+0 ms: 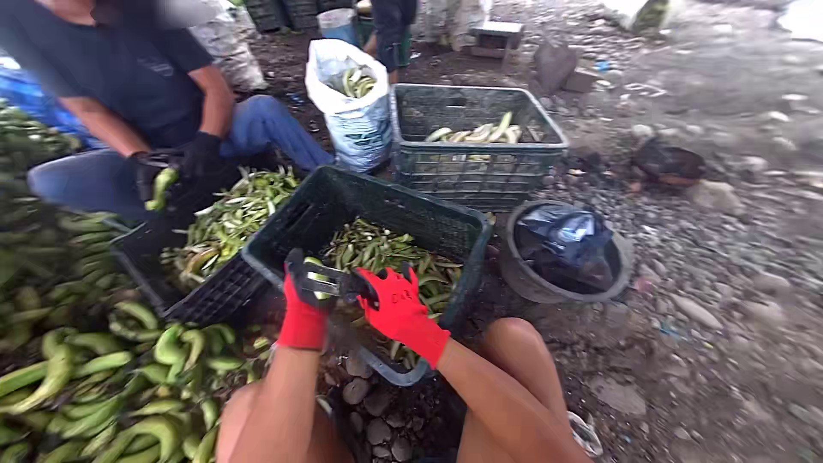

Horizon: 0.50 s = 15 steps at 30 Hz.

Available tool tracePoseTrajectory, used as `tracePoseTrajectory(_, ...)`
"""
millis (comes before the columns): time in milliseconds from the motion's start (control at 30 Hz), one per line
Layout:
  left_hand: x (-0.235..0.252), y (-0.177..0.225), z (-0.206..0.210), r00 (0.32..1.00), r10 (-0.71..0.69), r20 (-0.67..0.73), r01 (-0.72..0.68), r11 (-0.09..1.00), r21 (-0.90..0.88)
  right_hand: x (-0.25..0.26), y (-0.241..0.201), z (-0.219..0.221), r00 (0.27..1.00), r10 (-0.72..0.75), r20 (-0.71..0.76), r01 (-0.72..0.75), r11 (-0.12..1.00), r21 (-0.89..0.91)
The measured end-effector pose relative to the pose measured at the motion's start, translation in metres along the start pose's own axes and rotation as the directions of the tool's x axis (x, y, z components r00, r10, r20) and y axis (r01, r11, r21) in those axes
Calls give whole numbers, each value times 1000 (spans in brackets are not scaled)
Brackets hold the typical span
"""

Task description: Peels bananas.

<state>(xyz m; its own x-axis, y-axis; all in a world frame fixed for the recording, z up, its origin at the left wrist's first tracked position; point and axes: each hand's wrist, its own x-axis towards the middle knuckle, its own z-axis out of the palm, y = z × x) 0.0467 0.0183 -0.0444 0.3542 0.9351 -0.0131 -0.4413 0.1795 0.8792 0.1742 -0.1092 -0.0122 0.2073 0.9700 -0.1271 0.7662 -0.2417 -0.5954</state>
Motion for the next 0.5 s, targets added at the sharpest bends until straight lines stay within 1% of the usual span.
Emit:
tracePoseTrajectory(67,-10,3,-4,987,2,-160,22,989,146,-5,-5,7,999,-50,-13,49,996,-75)
tracePoseTrajectory(100,-11,4,-5,977,11,-211,34,978,206,-5,-5,11,996,-76,-44,72,992,-101)
tracePoseTrajectory(133,-12,5,-6,973,41,-225,28,955,296,-3,-3,13,994,-86,-61,78,991,-113)
tracePoseTrajectory(167,-13,7,-6,973,82,-217,18,907,421,0,-2,14,995,-78,-65,70,991,-114)
tracePoseTrajectory(200,-14,10,-4,972,126,-196,10,819,574,2,-2,13,996,-59,-59,52,992,-112)
tracePoseTrajectory(233,-14,12,-3,971,164,-172,12,688,725,4,-4,11,998,-37,-48,32,994,-109)
tracePoseTrajectory(267,-13,12,-2,976,154,-157,27,625,780,6,-7,7,1000,-9,-25,6,994,-106)
tracePoseTrajectory(300,-11,8,-1,976,134,-173,30,700,713,9,-8,2,1000,21,6,-20,994,-106)
tracePoseTrajectory(333,-10,5,2,971,119,-206,23,815,579,11,-8,-1,999,32,28,-29,994,-105)
tracePoseTrajectory(367,-8,2,5,970,63,-235,20,942,336,13,-7,-3,998,27,48,-22,994,-106)
tracePoseTrajectory(400,-6,0,5,974,8,-226,19,993,116,13,-5,-4,998,11,58,-4,993,-115)
tracePoseTrajectory(433,-3,1,3,982,-38,-184,35,999,-18,12,-3,-3,999,-13,51,19,991,-130)
tracePoseTrajectory(467,-2,2,-1,988,-51,-143,46,998,-42,10,-1,-1,999,-34,37,39,989,-141)
tracePoseTrajectory(500,-3,5,-4,992,-50,-119,49,999,-12,8,-1,0,999,-33,34,37,989,-144)
